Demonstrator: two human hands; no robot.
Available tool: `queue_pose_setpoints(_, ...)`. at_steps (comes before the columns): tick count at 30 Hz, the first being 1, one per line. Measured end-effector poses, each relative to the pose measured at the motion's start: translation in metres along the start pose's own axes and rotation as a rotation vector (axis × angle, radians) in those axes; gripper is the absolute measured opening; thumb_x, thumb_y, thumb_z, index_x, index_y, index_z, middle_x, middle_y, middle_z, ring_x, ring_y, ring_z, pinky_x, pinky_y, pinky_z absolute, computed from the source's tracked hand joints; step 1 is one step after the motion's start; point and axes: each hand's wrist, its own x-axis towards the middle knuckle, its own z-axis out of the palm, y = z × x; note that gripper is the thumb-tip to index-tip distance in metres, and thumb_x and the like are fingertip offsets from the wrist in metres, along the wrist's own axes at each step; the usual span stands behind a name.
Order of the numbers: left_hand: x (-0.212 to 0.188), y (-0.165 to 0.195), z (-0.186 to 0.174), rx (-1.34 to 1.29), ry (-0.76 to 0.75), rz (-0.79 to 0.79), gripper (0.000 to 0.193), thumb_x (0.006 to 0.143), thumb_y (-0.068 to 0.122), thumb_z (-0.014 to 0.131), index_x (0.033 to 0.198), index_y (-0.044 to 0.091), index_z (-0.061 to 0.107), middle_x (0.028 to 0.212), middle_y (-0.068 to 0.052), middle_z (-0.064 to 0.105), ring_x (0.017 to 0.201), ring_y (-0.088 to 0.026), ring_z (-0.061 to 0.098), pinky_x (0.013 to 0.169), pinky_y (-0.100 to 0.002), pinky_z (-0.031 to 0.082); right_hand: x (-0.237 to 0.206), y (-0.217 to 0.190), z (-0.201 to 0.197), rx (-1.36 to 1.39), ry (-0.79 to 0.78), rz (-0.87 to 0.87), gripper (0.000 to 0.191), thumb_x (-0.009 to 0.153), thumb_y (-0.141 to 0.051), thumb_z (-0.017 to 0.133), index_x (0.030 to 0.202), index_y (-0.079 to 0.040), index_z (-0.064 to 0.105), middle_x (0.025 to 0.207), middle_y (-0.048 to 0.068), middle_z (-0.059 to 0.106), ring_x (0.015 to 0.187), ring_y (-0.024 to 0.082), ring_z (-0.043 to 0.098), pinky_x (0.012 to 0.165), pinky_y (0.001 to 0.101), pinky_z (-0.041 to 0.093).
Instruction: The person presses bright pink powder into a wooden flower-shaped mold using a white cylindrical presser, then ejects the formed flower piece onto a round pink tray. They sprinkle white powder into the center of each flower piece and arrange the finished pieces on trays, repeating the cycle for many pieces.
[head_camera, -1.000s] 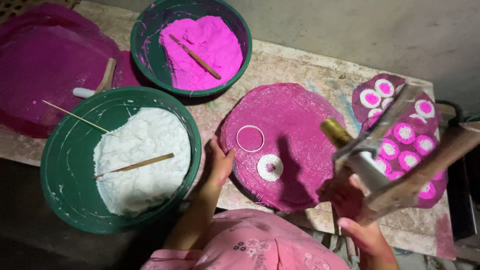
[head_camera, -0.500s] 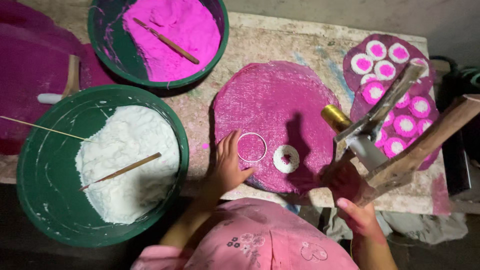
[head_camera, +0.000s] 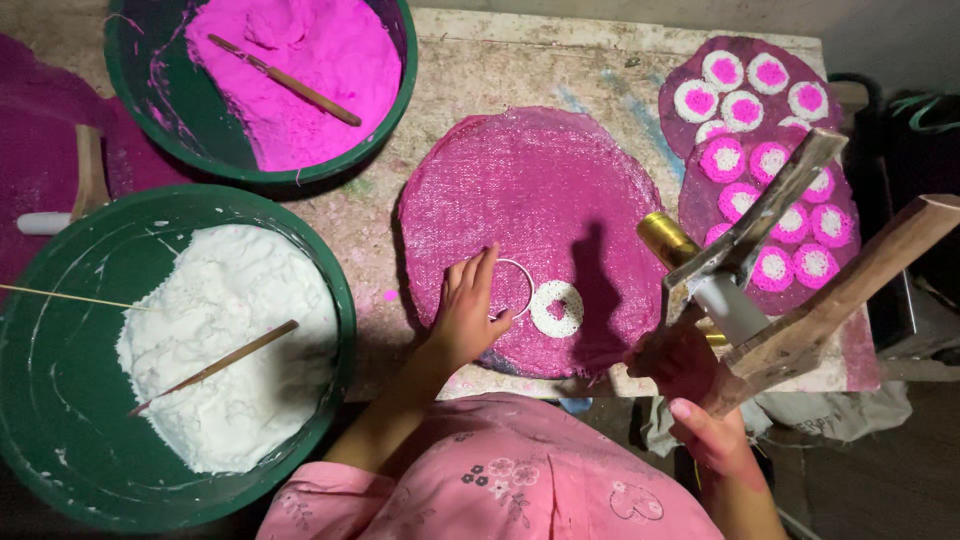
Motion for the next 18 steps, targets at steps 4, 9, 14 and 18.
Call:
queue_pose_setpoints(4,0.001,0.003,0.000,-0.014,-0.002,-0.009,0.102,0.076,0.022,0.084,0.157,-0.002,0.026,0.152,-0.025,0.041,0.138,-0.042,0.037,0.117,-0.050,0.030,0.001,0.005,-0.006,-0.014,0.023,0.040,0.102,0.080,-0.022,0.075,0.162,0.004,0.020,0.157,0.024,0.040,0.146,0.040,0.041,0.121,0.0545,0.030)
queue_pose_setpoints(9,0.028,0.012,-0.028,-0.239,0.040,-0.111,0.087,0.085,0.026,0.078,0.156,0.001,0.034,0.158,-0.021,0.043,0.147,-0.039,0.038,0.122,-0.048,0.028,0.020,0.005,-0.028,-0.198,-0.142,0.141,0.105,0.082,-0.042,0.074,0.161,0.005,0.023,0.157,0.022,0.041,0.145,0.035,0.043,0.118,0.0496,0.033)
queue_pose_setpoints(14,0.070,0.027,-0.066,-2.042,-0.244,0.088,0.075,0.100,0.042,0.067,0.157,0.002,0.041,0.162,-0.024,0.043,0.154,-0.038,0.036,0.133,-0.050,0.025,0.057,0.007,-0.036,0.047,-0.596,0.658,0.098,0.098,-0.065,0.058,0.159,0.010,0.042,0.140,0.025,0.061,0.129,0.036,0.058,0.112,0.0487,0.045)
queue_pose_setpoints(18,0.075,0.038,-0.077,-2.185,-0.391,0.357,0.070,0.094,0.035,0.065,0.156,0.012,0.045,0.140,-0.017,0.055,0.139,-0.033,0.049,0.125,-0.050,0.031,0.089,-0.018,-0.019,-0.122,-0.615,0.988,0.089,0.092,-0.064,0.051,0.154,0.000,0.041,0.142,0.011,0.060,0.130,0.025,0.057,0.114,0.0400,0.042)
